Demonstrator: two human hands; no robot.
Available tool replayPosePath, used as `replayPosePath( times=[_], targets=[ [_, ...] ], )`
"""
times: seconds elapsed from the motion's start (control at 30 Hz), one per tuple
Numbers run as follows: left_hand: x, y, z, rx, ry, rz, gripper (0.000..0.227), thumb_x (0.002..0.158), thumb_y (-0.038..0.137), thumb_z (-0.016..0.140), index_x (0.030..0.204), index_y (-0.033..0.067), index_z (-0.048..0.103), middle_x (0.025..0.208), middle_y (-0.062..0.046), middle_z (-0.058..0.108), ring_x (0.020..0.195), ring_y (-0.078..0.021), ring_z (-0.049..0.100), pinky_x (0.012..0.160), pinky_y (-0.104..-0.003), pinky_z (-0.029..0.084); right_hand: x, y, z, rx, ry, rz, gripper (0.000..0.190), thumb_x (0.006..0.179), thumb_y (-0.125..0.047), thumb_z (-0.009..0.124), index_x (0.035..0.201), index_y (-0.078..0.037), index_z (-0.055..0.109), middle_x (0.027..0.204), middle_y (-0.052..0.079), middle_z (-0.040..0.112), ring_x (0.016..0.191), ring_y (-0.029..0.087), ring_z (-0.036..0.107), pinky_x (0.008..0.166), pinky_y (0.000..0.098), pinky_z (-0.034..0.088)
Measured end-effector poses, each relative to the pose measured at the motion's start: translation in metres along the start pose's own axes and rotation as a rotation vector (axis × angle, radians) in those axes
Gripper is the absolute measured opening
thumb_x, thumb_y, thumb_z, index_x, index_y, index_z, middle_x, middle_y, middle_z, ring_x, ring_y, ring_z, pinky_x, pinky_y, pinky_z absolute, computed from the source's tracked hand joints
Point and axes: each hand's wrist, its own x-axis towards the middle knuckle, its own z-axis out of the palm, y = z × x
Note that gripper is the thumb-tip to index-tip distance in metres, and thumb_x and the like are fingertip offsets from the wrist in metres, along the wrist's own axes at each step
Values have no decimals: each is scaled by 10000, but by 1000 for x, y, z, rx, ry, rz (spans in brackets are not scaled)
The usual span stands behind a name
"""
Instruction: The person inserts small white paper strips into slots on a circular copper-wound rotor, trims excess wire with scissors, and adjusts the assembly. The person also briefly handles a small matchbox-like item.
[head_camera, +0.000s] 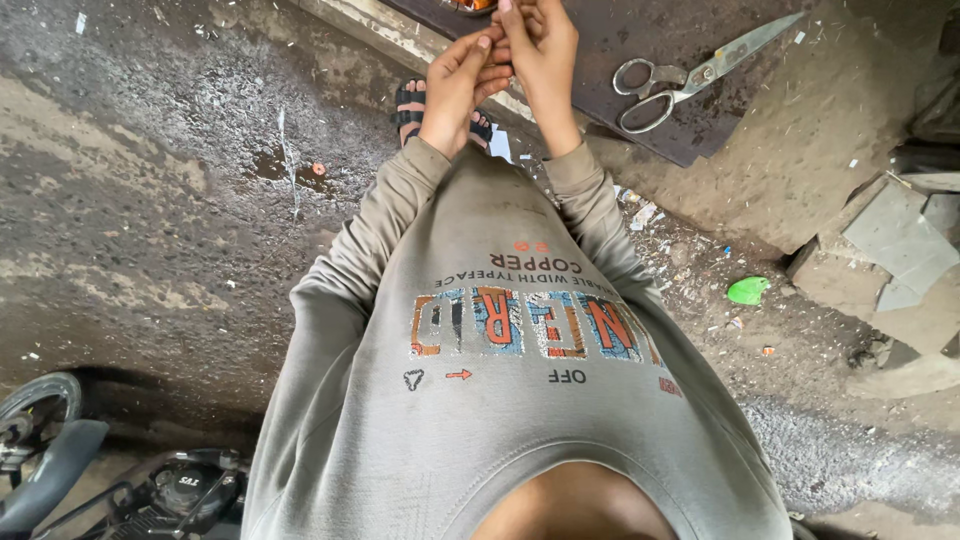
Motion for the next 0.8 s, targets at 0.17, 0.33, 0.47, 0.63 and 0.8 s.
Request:
replayPosePath(
  times=[0.17,0.33,0.47,0.63,0.8],
  targets=[
    [19,-10,12,-196,25,-81,296,1058,199,649,1303,38,691,875,-13,707,756,-93,651,687,-250,543,-5,-7,-13,-91,50,-23,95,1076,-80,682,1044,-1,640,935,8,671,842,63,626,689,234,502],
    [34,-12,19,-317,11,-87,345,1041,242,692,1354,96,693,889,26,689,731,-55,600,666,-212,487,-12,-16,-18,-88,88,106,91,1050,-104,679,1021,-25,644,912,-24,664,798,36,595,643,210,481],
    [36,-4,23,-335,-25,-70,351,1017,254,717,1342,122,706,934,45,687,742,-34,578,657,-200,466,-11,-26,-16,-82,91,155,92,1051,-111,666,1013,-34,635,910,-36,660,814,29,603,655,204,482],
    [29,7,18,-301,62,-81,345,994,244,740,1308,102,728,1029,48,707,828,-42,603,722,-210,491,-13,-27,-9,-132,-2,130,79,1055,-71,676,1008,-21,634,901,-27,643,796,36,575,675,210,476],
    [19,23,6,-179,112,-84,304,977,249,753,1231,82,759,1005,46,715,859,-42,631,717,-217,499,-13,-26,-3,-126,-111,52,15,1050,-16,633,1041,-4,633,947,-3,667,860,50,613,753,217,498]
  ],
)
